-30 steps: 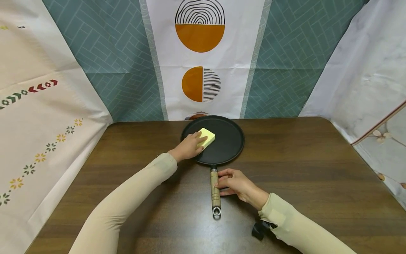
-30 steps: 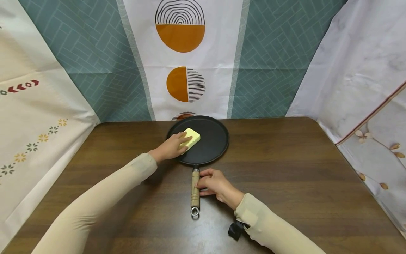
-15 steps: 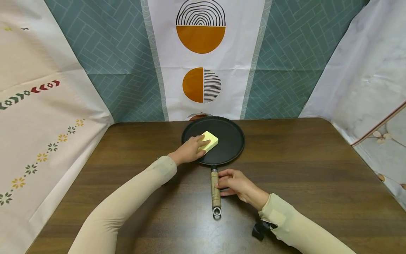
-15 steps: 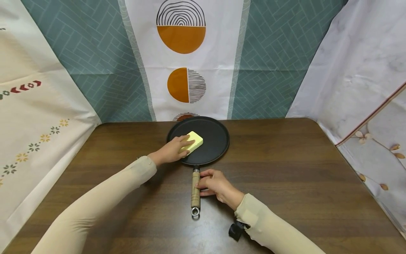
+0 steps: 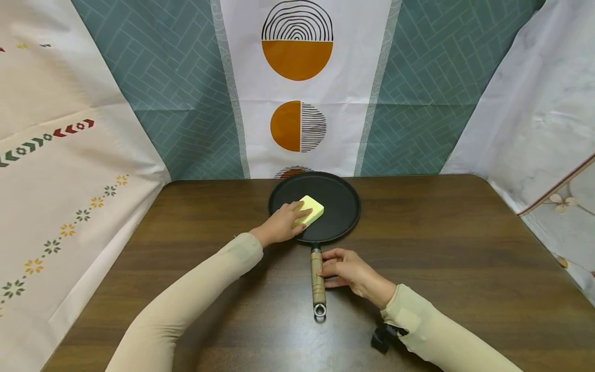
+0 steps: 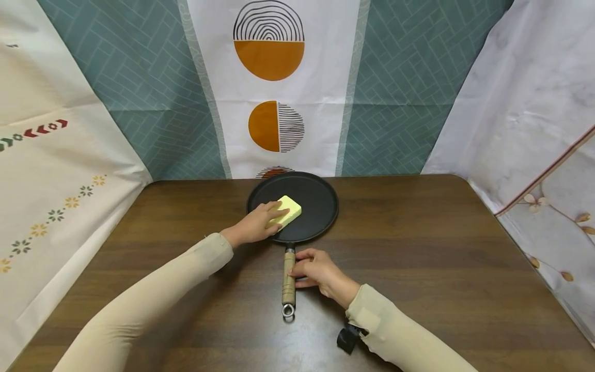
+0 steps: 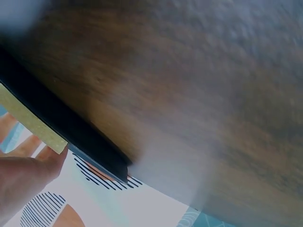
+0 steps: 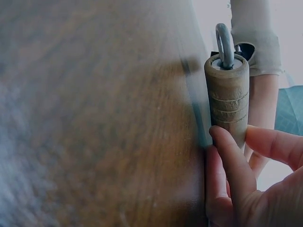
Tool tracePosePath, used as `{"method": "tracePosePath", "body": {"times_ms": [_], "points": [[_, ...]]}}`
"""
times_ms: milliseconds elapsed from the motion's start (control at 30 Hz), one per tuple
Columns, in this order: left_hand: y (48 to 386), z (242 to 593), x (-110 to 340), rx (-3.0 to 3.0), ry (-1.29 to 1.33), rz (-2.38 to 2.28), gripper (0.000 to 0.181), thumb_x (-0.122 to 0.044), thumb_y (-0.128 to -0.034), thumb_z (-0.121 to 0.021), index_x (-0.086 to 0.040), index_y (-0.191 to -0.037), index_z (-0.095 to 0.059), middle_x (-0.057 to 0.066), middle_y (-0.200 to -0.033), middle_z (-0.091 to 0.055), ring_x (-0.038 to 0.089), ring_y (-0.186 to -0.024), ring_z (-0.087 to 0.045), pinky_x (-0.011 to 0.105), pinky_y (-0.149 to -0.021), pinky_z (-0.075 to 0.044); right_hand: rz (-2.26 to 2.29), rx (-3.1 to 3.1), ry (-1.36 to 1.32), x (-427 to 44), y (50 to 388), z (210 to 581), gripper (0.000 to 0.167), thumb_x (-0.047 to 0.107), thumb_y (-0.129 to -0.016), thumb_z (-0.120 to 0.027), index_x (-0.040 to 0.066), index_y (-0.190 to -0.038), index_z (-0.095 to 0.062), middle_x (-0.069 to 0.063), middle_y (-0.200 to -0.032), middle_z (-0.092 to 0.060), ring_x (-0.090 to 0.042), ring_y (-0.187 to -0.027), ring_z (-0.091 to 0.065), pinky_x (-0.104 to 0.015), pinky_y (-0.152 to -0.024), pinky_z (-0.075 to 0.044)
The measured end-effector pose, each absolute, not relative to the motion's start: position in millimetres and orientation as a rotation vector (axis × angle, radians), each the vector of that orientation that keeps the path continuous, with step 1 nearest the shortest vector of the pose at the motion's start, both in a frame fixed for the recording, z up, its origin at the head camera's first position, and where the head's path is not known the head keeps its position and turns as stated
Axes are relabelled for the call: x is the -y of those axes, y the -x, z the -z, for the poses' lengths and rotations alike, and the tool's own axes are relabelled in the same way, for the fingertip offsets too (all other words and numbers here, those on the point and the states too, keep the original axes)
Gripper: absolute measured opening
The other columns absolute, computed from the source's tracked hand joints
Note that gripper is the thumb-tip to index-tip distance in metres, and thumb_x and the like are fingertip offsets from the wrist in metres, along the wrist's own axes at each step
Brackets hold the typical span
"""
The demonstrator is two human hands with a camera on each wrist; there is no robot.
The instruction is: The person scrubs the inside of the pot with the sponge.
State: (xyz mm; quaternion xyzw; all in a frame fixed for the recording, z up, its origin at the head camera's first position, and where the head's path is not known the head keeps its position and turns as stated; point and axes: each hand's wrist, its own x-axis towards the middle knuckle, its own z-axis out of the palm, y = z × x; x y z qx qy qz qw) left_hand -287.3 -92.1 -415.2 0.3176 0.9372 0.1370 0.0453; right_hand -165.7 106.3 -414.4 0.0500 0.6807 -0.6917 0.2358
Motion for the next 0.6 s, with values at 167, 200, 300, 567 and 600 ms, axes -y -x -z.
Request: {"method": "tracePosePath", "body": {"times_ms": [167, 200, 300, 567, 600], "points": [[282.3, 415.8, 88.8, -2.862, -0.966, -0.442, 0.052, -0.027, -0.0974, -0.058, -0.019, -0.147, -0.043, 0.016, -0.153, -0.031, 0.037, -0.128, -0.041, 0.054, -0.103, -0.036, 1.891, -1.874, -0.134, -106.6, 165.0, 414.0, 0.046, -0.007, -0.081, -0.066, -0.012, -0.123, -0.047, -0.016, -0.098, -0.059, -0.018, -0.077, -0.063, -0.039, -0.070, -0.057], [281.3, 415.8, 88.1, -2.863, -0.969, -0.440, 0.052, -0.027, -0.0975, -0.057, -0.019, -0.147, -0.043, 0.016, -0.153, -0.031, 0.037, -0.127, -0.041, 0.054, -0.102, -0.036, 1.889, -1.874, -0.133, -106.5, 165.2, 413.9, 0.046, -0.007, -0.081, -0.066, -0.012, -0.123, -0.047, -0.016, -0.099, -0.059, -0.018, -0.077, -0.063, -0.039, -0.070, -0.057], [278.6, 415.9, 85.3, -2.865, -0.975, -0.429, 0.052, -0.027, -0.0979, -0.057, -0.018, -0.147, -0.043, 0.016, -0.153, -0.031, 0.037, -0.127, -0.041, 0.054, -0.102, -0.037, 1.887, -1.872, -0.135, -106.5, 165.7, 414.1, 0.046, -0.007, -0.081, -0.066, -0.012, -0.123, -0.047, -0.016, -0.099, -0.058, -0.018, -0.077, -0.063, -0.039, -0.071, -0.057], [271.0, 413.0, 78.4, -2.849, -0.978, -0.423, 0.051, -0.028, -0.0987, -0.055, -0.018, -0.147, -0.042, 0.016, -0.153, -0.030, 0.038, -0.126, -0.040, 0.055, -0.101, -0.037, 1.888, -1.875, -0.138, -106.2, 165.8, 414.4, 0.045, -0.007, -0.081, -0.066, -0.012, -0.121, -0.047, -0.015, -0.098, -0.059, -0.017, -0.075, -0.063, -0.038, -0.069, -0.057], [270.5, 412.8, 77.4, -2.850, -0.981, -0.424, 0.051, -0.028, -0.0987, -0.055, -0.018, -0.147, -0.042, 0.016, -0.153, -0.030, 0.038, -0.126, -0.041, 0.055, -0.100, -0.037, 1.887, -1.876, -0.136, -106.3, 166.0, 414.2, 0.045, -0.007, -0.081, -0.066, -0.012, -0.121, -0.047, -0.015, -0.098, -0.059, -0.017, -0.075, -0.063, -0.037, -0.069, -0.057]]}}
